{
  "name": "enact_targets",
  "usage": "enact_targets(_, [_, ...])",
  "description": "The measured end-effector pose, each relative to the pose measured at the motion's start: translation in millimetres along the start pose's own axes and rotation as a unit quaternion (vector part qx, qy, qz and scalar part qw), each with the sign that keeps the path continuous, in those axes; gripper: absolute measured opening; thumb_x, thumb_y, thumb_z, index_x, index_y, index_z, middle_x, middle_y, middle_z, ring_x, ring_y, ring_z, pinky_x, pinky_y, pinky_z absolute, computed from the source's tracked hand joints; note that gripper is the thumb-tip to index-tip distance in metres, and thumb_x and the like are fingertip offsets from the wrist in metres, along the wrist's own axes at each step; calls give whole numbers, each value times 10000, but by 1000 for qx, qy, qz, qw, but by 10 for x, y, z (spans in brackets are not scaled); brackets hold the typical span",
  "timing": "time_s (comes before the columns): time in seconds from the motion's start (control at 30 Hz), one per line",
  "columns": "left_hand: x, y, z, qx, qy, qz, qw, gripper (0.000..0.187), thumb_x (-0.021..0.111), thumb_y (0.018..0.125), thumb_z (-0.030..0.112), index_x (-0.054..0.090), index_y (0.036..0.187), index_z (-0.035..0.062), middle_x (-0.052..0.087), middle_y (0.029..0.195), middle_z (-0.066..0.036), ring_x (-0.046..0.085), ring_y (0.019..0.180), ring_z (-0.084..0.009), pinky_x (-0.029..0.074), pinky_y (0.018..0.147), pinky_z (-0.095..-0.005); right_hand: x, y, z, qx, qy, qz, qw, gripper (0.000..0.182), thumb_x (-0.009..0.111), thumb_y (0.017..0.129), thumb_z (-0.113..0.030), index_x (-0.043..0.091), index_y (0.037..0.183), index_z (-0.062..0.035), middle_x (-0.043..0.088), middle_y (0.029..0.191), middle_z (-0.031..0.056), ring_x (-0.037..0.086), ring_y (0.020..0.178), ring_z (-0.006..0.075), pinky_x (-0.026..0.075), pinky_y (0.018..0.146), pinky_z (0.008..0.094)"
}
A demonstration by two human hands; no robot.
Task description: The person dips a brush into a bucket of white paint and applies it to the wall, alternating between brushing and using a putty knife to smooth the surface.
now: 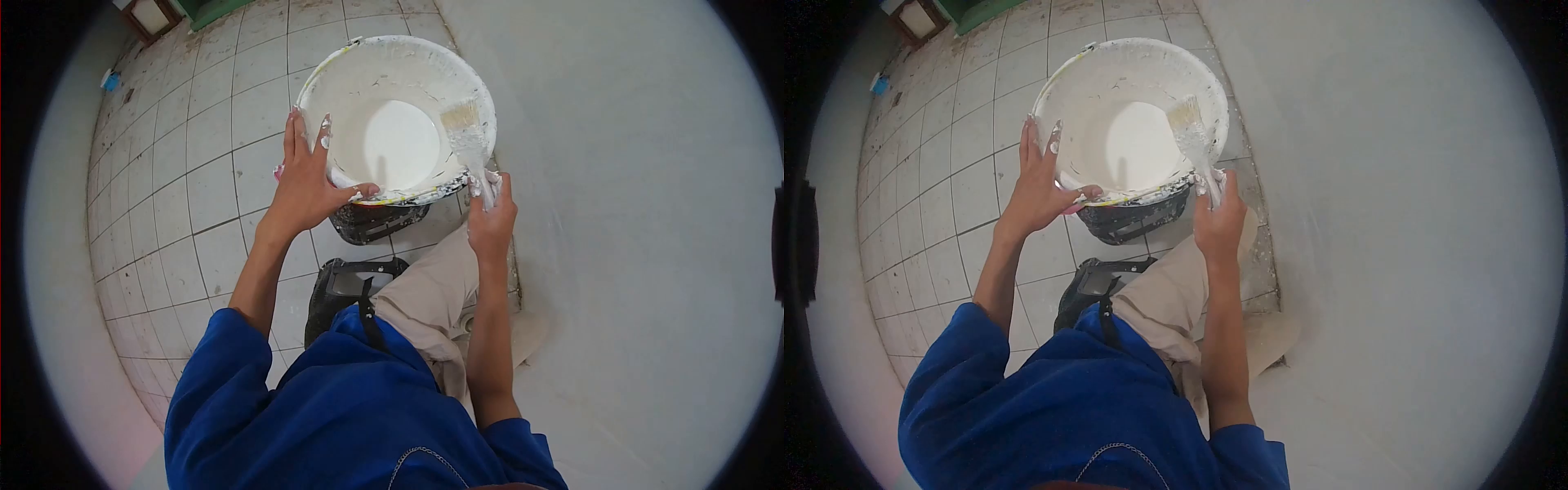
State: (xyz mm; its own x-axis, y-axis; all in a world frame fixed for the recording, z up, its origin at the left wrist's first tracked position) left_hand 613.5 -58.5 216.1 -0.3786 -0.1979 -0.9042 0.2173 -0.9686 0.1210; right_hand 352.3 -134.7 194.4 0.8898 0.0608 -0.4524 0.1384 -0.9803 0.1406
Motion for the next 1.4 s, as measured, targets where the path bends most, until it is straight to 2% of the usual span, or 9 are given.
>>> enact_targets(0.1, [19,-5,-4,-6,-4,-5,1000,1153,689,601,675,263,1374,-68,48,1401,-400,20,1353,-474,187,1076,-511,-2,6,-33,12,-7,-4,1000,175,556,853,-103,518,980,12,627,800,187,624,713,289,459,652,364])
enact_targets(0.3, [13,-9,-12,-13,-13,-9,1000,1150,697,592,671,284,1363,-77,34,1407,-397,-1,1361,-458,160,1089,-494,-9,21,14,-26,-1,-2,1000,188,560,868,-125,519,988,14,627,804,184,612,702,271,461,650,351])
enact_targets(0.4, [10,-6,-13,-22,-21,-11,999,1143,698,593,668,298,1354,-85,29,1409,-396,-11,1363,-454,151,1093,-487,-1,18,23,-15,9,-7,1000,200,565,867,-130,517,994,17,632,813,183,621,721,283,463,659,354])
enact_targets(0.7, [25,-1,-17,-13,-6,-23,1000,1146,682,606,682,300,1344,-108,15,1410,-395,-37,1363,-449,139,1094,-494,-170,-91,-263,-69,28,32,997,171,542,857,-96,519,994,3,634,797,191,639,713,291,471,638,355])
enact_targets(0.8, [11,-8,-28,-16,-10,-24,1000,1149,676,609,687,297,1342,-113,19,1409,-397,-40,1362,-451,134,1096,-492,-95,-144,-104,-37,-21,0,999,125,542,866,-69,495,952,9,601,768,101,519,663,141,438,613,294])
enact_targets(1.1, [24,0,-27,-22,-7,-23,999,1157,667,604,702,301,1342,-110,31,1406,-401,-46,1363,-446,126,1100,-489,-76,-160,-83,-55,-12,21,998,129,534,851,-56,497,958,7,597,737,113,529,652,154,443,618,297])
enact_targets(1.2, [30,-19,-29,-24,-8,-25,999,1163,666,597,709,305,1341,-108,30,1406,-402,-48,1364,-444,123,1100,-489,-115,-122,-143,-59,-55,0,997,140,544,852,-64,496,960,11,603,750,112,534,658,155,446,623,295])
enact_targets(1.3, [28,5,-37,-25,-9,-25,999,1163,667,594,709,307,1342,-106,28,1407,-401,-51,1364,-443,123,1099,-493,-261,-73,-343,-64,-15,38,997,170,550,842,-95,523,979,3,620,776,205,615,704,362,462,627,384])
enact_targets(1.4, [28,-15,-36,-28,-17,-28,999,1162,669,595,707,308,1342,-106,25,1408,-401,-54,1364,-443,125,1097,-496,-310,-70,-439,-63,-11,43,997,187,541,825,-73,517,990,11,617,772,216,613,722,387,461,622,401])
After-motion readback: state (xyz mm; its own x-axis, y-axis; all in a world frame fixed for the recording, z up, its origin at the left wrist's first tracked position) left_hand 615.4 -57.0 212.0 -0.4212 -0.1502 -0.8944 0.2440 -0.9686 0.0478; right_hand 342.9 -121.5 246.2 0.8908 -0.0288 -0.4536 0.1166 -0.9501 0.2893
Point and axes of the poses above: each hand's wrist, its own y-axis towards the middle knuckle, its own x-axis out of the palm, z = x × y, the point moved 7 cm from there along y, towards the middle knuckle
